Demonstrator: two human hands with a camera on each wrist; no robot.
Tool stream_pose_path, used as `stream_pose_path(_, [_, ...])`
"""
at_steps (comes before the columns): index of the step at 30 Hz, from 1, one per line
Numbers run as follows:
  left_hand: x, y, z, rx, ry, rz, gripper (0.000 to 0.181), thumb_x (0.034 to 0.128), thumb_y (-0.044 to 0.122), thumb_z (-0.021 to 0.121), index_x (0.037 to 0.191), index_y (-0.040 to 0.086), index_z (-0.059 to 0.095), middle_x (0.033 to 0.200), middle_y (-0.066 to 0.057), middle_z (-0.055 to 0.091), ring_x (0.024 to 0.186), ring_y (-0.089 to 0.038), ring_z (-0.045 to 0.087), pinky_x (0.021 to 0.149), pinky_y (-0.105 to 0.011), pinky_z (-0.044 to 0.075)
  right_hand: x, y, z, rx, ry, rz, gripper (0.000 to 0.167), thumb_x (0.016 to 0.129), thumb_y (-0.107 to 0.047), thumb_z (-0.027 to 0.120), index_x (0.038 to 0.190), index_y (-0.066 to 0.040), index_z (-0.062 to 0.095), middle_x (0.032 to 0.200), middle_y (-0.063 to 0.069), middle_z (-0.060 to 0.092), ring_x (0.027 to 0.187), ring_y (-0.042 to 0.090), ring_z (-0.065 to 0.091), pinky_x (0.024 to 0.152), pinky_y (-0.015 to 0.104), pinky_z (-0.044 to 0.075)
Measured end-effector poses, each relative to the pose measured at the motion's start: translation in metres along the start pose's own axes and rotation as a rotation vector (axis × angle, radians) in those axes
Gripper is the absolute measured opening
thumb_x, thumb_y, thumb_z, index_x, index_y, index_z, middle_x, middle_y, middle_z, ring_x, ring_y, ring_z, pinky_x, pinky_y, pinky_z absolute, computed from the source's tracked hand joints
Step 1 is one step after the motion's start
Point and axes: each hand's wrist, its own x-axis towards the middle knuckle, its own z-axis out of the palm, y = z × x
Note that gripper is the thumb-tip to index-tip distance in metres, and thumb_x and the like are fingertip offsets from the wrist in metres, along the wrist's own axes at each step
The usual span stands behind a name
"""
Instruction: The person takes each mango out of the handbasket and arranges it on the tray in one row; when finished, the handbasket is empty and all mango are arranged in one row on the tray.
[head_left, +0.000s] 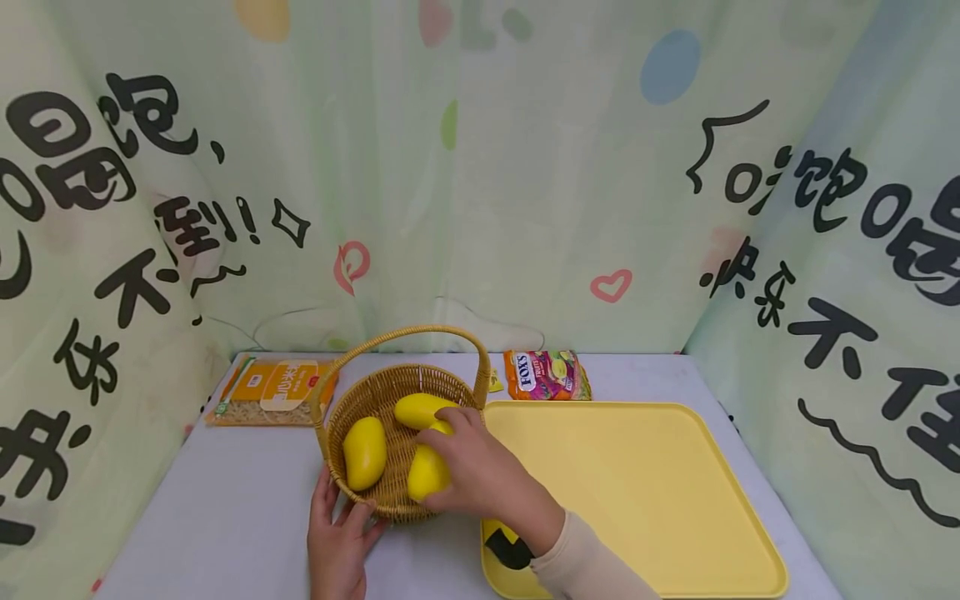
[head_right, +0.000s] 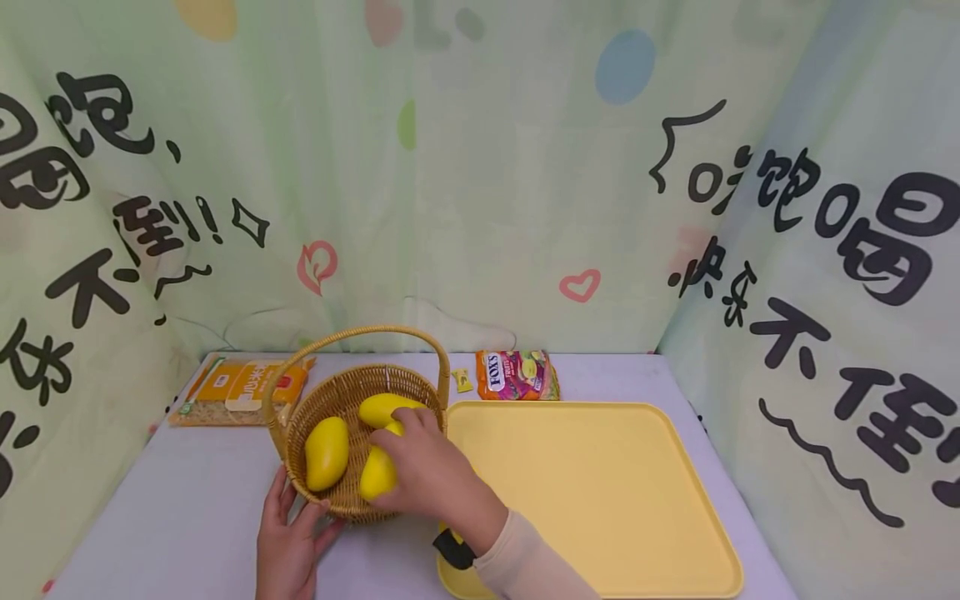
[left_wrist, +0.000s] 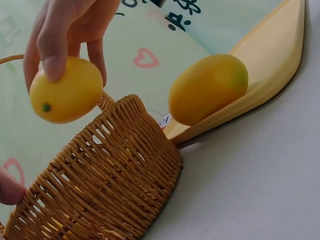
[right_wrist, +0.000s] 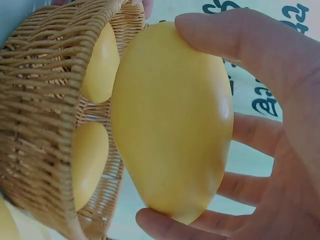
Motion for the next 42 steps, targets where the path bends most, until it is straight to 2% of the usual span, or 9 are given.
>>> stream_pose_path(6, [0.000, -0.001, 0.000, 0.004, 0.005, 0.007, 0.099, 0.1004, 0.000, 0.058, 0.172, 0.034, 0.000, 0.180, -0.010, -0.002, 0.152, -0.043, 0.032, 0.105, -0.060, 0.054, -0.013, 0.011, -0.004, 0.040, 0.013, -0.013, 0.062, 0.077, -0.040, 0.090, 0.133, -0.021, 0.071, 0.150, 0.014, 0.054, 0.138, 0.034, 0.046, 0.105, 0.045, 0.057])
stream_pose_path(18, [0.001, -0.001, 0.001, 0.014, 0.019, -0.001, 0.099, 0.1006, -0.001, 0.058, 0.172, 0.036, 0.001, 0.180, -0.009, 0.000, 0.151, -0.042, 0.034, 0.104, -0.059, 0.055, -0.048, 0.048, -0.019, 0.200, 0.062, 0.081, 0.062, 0.073, -0.032, 0.092, 0.131, -0.022, 0.072, 0.153, 0.016, 0.052, 0.139, 0.040, 0.046, 0.102, 0.055, 0.056])
stream_pose_path(28, [0.002, -0.001, 0.001, 0.019, 0.022, -0.008, 0.099, 0.1010, -0.001, 0.058, 0.171, 0.037, 0.000, 0.180, -0.008, -0.001, 0.152, -0.043, 0.033, 0.105, -0.060, 0.054, -0.080, 0.091, -0.024, 0.170, 0.079, 0.190, 0.063, 0.072, -0.035, 0.093, 0.130, -0.022, 0.071, 0.151, 0.018, 0.053, 0.136, 0.042, 0.049, 0.101, 0.057, 0.055])
stream_pose_path(36, [0.002, -0.001, 0.000, 0.020, 0.020, -0.012, 0.098, 0.1014, 0.000, 0.058, 0.171, 0.038, 0.000, 0.180, -0.007, -0.001, 0.151, -0.041, 0.034, 0.103, -0.057, 0.057, -0.101, 0.117, -0.017, 0.141, 0.051, 0.220, 0.063, 0.071, -0.035, 0.094, 0.128, -0.020, 0.071, 0.146, 0.020, 0.056, 0.131, 0.044, 0.052, 0.101, 0.060, 0.053])
stream_pose_path(42, [0.003, -0.002, 0.000, 0.022, 0.031, -0.016, 0.099, 0.1011, 0.000, 0.058, 0.171, 0.039, 0.001, 0.180, -0.006, -0.001, 0.151, -0.041, 0.035, 0.103, -0.057, 0.057, -0.108, 0.127, -0.005, 0.172, -0.002, 0.224, 0.064, 0.069, -0.033, 0.095, 0.127, -0.017, 0.072, 0.146, 0.020, 0.056, 0.132, 0.044, 0.052, 0.104, 0.060, 0.052])
